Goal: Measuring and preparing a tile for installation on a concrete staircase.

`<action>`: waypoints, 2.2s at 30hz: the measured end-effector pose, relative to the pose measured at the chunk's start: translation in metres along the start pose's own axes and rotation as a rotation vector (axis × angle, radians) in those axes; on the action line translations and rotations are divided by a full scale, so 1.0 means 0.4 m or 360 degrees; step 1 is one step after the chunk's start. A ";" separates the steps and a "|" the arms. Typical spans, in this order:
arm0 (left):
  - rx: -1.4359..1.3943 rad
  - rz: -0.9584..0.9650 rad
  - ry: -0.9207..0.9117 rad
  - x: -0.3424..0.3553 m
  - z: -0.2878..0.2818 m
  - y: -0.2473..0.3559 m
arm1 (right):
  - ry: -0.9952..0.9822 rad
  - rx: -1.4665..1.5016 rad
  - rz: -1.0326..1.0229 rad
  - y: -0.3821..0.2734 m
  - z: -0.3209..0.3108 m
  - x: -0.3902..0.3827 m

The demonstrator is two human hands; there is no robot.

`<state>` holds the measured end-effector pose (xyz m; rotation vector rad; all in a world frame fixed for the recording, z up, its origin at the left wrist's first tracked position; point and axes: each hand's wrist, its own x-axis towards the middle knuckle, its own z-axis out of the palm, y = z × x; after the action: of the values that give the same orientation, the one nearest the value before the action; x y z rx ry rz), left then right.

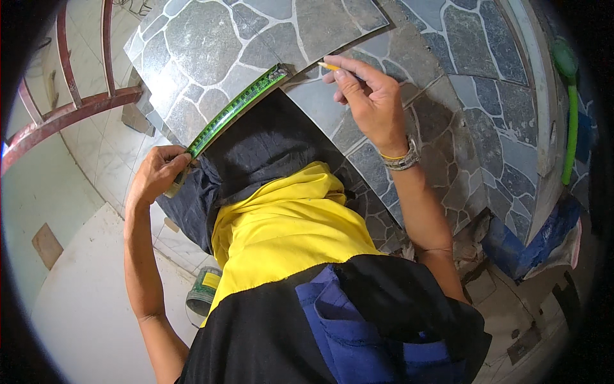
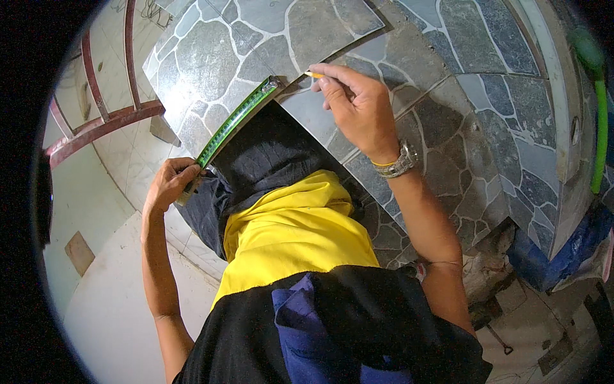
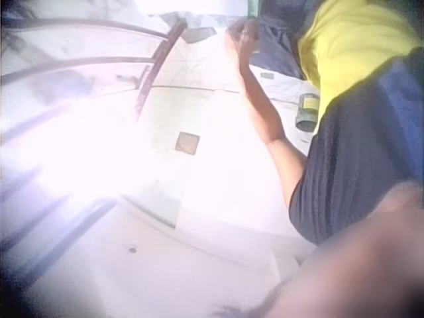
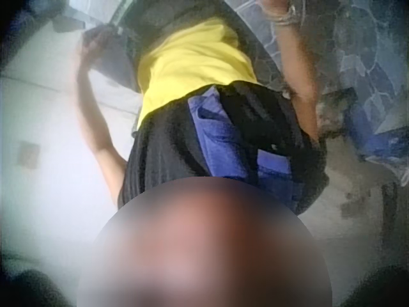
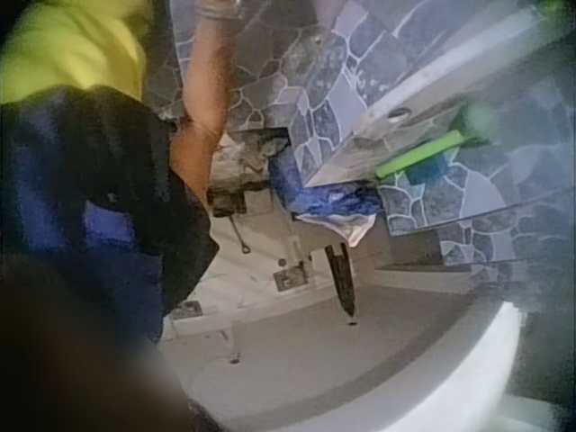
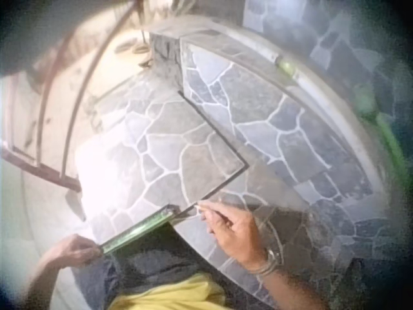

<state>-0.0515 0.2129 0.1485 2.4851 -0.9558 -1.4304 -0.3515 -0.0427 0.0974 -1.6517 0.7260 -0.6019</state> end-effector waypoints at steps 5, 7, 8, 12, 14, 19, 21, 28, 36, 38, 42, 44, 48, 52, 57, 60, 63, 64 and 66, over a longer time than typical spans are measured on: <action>-0.0059 0.0028 -0.0005 0.007 0.001 -0.012 | 0.0026 0.0021 -0.0005 -0.012 0.020 0.001; -0.0018 0.0038 0.0032 0.004 0.002 -0.021 | -0.0023 0.0044 0.0004 -0.023 0.040 0.009; -0.0057 0.0008 0.0061 -0.003 0.003 -0.024 | -0.0034 0.0050 0.0000 -0.032 0.052 0.014; 0.0067 0.0160 0.0102 -0.008 -0.002 -0.018 | -0.0190 -0.0106 -0.0095 -0.072 0.103 0.014; 0.0009 0.0271 0.0097 0.006 0.004 -0.041 | -0.0322 -0.0122 -0.0062 -0.095 0.148 0.008; -0.0015 0.0275 0.0051 0.015 0.003 -0.055 | -0.0700 -0.0312 -0.0474 -0.101 0.262 0.005; 0.0020 0.0333 0.0048 0.018 0.004 -0.056 | -0.0756 -0.0410 -0.0646 -0.089 0.299 0.003; 0.0041 0.0317 0.0106 0.010 0.010 -0.061 | -0.0757 -0.0470 -0.0839 -0.057 0.360 -0.001; 0.0032 0.0325 0.0074 0.022 0.013 -0.062 | -0.0829 -0.0401 -0.0865 -0.041 0.396 -0.013; 0.0036 0.0349 0.0085 0.028 0.017 -0.064 | -0.0813 -0.0436 -0.0902 -0.036 0.401 -0.015; 0.0052 0.0370 0.0074 0.034 0.019 -0.070 | -0.0756 -0.0453 -0.0982 -0.025 0.419 -0.014; 0.0044 0.0356 0.0073 0.036 0.022 -0.070 | -0.0720 -0.0463 -0.0998 -0.022 0.423 -0.017; 0.0058 0.0343 0.0060 0.039 0.022 -0.072 | -0.0717 -0.0481 -0.1008 -0.019 0.427 -0.018; 0.0081 0.0336 0.0085 0.038 0.027 -0.071 | -0.0735 -0.0498 -0.0976 -0.022 0.428 -0.018; 0.0126 0.0326 0.0093 0.041 0.024 -0.069 | -0.0747 -0.0521 -0.0941 -0.022 0.428 -0.017; 0.0136 0.0348 0.0113 0.048 0.028 -0.075 | -0.0729 -0.0498 -0.0983 -0.019 0.431 -0.017; 0.0138 0.0366 0.0140 0.048 0.032 -0.079 | -0.0727 -0.0499 -0.0982 -0.022 0.432 -0.018; 0.0136 0.0365 0.0140 0.047 0.033 -0.079 | -0.0738 -0.0506 -0.0971 -0.023 0.433 -0.018; 0.0131 0.0324 0.0137 0.043 0.031 -0.073 | -0.0750 -0.0513 -0.0960 -0.024 0.432 -0.018</action>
<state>-0.0420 0.2289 0.1174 2.4002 -1.2323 -1.2355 -0.2297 0.0781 0.0735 -2.2289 -0.0389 -0.4908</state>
